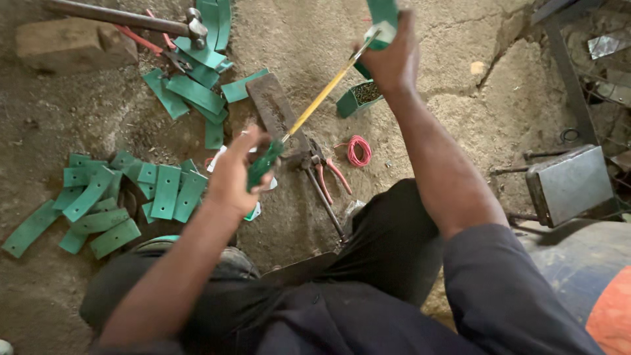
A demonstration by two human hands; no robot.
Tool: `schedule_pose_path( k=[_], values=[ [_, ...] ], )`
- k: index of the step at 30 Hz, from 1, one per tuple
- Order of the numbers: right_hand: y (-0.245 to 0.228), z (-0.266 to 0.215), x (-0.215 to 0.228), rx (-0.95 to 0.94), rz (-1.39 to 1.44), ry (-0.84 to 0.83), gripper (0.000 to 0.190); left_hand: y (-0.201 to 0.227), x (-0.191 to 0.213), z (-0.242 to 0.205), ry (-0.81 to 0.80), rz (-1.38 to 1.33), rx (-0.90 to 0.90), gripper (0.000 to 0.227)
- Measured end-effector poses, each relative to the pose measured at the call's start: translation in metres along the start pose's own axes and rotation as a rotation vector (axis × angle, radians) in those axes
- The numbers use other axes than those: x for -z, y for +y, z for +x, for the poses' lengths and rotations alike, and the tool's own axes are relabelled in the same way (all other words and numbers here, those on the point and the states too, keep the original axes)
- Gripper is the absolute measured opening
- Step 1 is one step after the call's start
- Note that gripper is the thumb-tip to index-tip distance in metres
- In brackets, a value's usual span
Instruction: The person sits on the floor and assembles small green plastic brackets with white electrical boxes. They use a hammer to secure nails, a screwdriver to tighten screws, and pliers to trim wires. The person handles multiple components one at a time, placing finished units aside.
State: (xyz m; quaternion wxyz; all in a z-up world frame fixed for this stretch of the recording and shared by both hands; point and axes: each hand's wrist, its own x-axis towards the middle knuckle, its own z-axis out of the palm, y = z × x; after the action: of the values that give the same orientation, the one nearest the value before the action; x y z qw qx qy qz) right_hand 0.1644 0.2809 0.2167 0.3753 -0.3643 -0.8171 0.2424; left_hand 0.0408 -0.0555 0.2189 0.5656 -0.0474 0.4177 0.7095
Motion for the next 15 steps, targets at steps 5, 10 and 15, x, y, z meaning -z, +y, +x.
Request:
schedule_pose_path(
  k=[5, 10, 15],
  values=[
    [0.002, -0.004, -0.003, -0.01, -0.035, 0.015, 0.065, -0.001, 0.008, 0.002, 0.016, 1.262, -1.138, 0.026],
    [-0.001, 0.001, -0.002, 0.011, -0.088, 0.103, 0.067, -0.003, -0.004, -0.008, 0.042, 1.05, -1.089, 0.028],
    [0.012, -0.002, -0.001, 0.044, -0.035, 0.119, 0.07, 0.001, -0.005, -0.004, -0.008, 0.549, -0.308, 0.033]
  ],
)
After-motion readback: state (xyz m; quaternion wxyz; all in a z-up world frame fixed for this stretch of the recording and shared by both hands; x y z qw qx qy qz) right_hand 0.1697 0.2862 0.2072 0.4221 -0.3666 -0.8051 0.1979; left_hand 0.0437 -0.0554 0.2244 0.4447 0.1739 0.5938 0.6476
